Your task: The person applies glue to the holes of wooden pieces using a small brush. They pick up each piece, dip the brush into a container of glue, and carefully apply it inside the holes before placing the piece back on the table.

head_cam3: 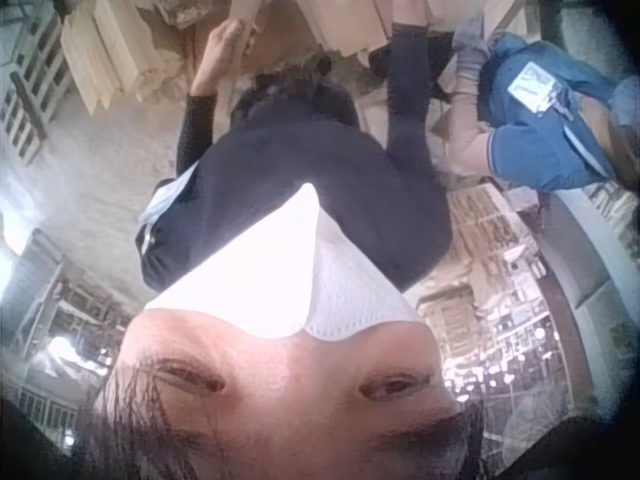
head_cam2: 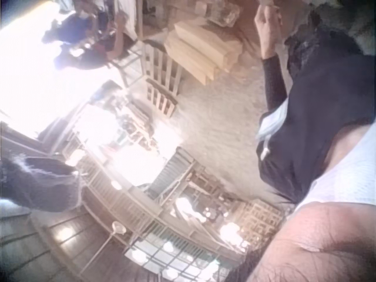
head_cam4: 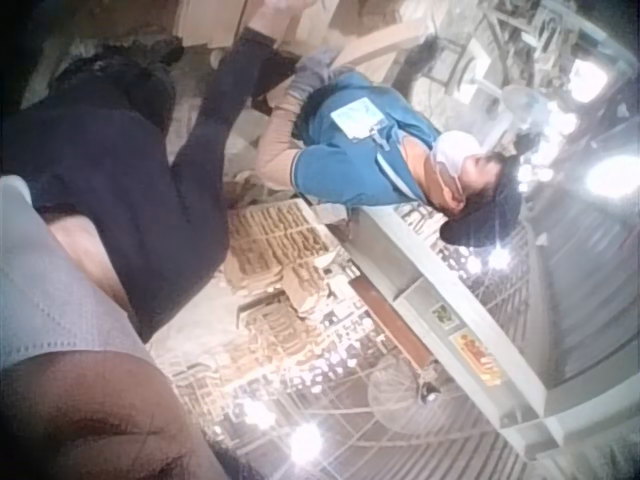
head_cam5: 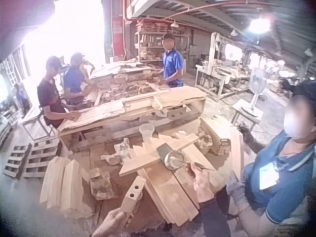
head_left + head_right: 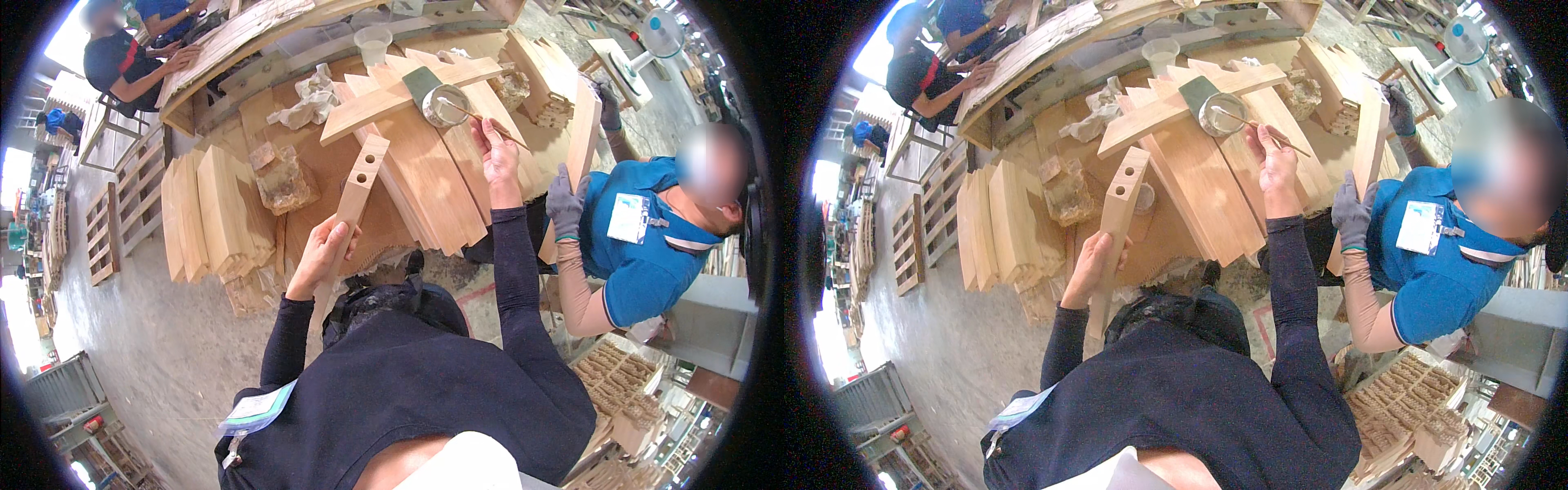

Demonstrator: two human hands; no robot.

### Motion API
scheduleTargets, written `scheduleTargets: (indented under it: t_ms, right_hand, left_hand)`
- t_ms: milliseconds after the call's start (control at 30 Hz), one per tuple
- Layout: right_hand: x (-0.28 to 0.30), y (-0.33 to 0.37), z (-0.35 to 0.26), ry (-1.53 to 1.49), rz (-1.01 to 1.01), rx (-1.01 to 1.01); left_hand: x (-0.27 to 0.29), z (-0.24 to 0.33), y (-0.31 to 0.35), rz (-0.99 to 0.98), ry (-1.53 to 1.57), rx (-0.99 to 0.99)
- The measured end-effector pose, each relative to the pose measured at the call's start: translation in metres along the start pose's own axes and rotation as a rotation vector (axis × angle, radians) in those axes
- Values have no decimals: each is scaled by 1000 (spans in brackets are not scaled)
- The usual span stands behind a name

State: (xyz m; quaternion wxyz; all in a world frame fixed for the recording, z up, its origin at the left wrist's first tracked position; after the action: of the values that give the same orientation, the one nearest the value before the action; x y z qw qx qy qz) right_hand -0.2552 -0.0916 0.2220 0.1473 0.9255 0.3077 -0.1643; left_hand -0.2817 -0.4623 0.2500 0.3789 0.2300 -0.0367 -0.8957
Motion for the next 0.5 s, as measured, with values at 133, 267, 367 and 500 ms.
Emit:
scheduleTargets:
  t_ms: [133,267,367,500]
  right_hand:
    - [2,0,0,34,74,-94]
    - [5,3,-2,62,57,-83]
    - [8,6,-6,34,75,65]
    - [-1,22,-25,34,145,84]
  left_hand:
    - [-4,0,-3,21,-71,-28]
    - [-6,2,-4,-36,-29,-10]
    - [-2,-4,-7,-3,-42,24]
    - [1,-7,-8,39,-37,0]
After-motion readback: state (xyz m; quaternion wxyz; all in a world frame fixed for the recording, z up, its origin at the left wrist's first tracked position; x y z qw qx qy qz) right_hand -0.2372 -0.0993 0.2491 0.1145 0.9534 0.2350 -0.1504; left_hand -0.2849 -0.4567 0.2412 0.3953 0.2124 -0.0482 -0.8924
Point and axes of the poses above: each hand's wrist, its own y-axis away from the middle knuckle, its own x-axis out of the back of the hand, z = x × y, the point moved 5 cm from there along -y, towards the middle knuckle, and after that the axes turned 10 degrees about y, right-handed, at the moved point
